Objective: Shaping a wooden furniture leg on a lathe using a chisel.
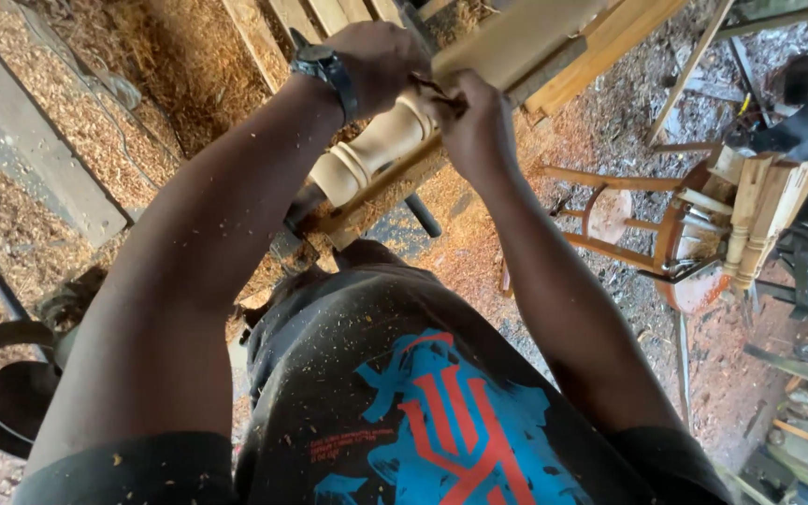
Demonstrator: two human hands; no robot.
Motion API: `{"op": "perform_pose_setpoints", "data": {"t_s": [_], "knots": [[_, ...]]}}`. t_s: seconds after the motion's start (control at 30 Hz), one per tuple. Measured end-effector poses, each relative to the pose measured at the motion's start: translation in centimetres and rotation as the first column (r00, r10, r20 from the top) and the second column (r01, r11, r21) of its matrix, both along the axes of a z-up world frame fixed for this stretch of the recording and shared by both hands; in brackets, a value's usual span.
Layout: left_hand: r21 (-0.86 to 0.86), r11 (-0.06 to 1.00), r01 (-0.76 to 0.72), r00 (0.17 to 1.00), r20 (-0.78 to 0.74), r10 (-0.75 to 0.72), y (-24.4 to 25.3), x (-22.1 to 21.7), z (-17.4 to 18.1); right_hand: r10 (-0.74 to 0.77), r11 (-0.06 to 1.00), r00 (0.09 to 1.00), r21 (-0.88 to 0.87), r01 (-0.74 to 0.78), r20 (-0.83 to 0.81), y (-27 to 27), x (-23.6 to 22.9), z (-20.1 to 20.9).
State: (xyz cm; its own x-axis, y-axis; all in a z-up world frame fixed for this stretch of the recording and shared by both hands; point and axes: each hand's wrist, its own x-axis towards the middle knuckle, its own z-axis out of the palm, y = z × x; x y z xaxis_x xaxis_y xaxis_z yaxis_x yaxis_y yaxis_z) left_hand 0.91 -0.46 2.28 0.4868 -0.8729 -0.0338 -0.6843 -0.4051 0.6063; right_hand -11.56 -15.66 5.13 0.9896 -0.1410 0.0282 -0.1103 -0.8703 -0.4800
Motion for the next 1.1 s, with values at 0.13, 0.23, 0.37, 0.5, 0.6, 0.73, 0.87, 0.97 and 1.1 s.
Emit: {"op": "perform_pose_setpoints", "data": {"t_s": [0.13,0.23,0.37,0.5,0.6,0.73,0.87,0.97,1.1], "knots": [[-0.171,0.983,0.066,0.966,0.259,-0.020,0.3,-0.6,-1.4,0.044,0.997,0.998,-0.059,-0.041,0.044,0.2,-1.0,0.6],[-0.150,0.985,0.089,0.928,0.371,-0.028,0.9,-0.9,-1.6,0.139,0.971,0.989,-0.203,-0.128,0.041,-0.7,-1.0,-1.2],[-0.280,0.956,0.086,0.942,0.334,0.013,1.6,-1.6,-2.9,0.244,0.960,0.956,-0.178,-0.215,0.161,0.9,-1.0,0.3],[-0.116,0.993,-0.032,0.964,0.258,0.061,2.0,-2.2,-2.7,0.272,0.957,0.962,-0.105,-0.270,0.004,0.4,0.1,0.2],[0.080,0.995,-0.065,0.968,0.246,0.044,1.5,-2.0,-3.6,0.278,0.946,0.957,-0.149,-0.288,-0.083,-0.8,1.0,-1.3],[0.141,0.985,-0.104,0.960,0.274,0.062,1.1,-2.1,-3.6,0.346,0.915,0.923,-0.158,-0.372,-0.170,-1.4,2.3,-1.1],[0.143,0.972,-0.186,0.982,0.050,0.181,1.1,-2.3,-2.6,0.328,0.909,0.877,-0.135,-0.394,-0.351,-0.9,3.8,0.4],[0.163,0.963,-0.215,0.974,-0.027,0.223,1.1,-2.4,-1.6,0.349,0.894,0.832,-0.114,-0.434,-0.431,-0.7,4.7,1.5],[0.099,0.961,-0.259,0.966,0.029,0.257,1.1,-2.4,-3.1,0.356,0.871,0.788,-0.126,-0.474,-0.502,-0.9,6.0,1.3]]}}
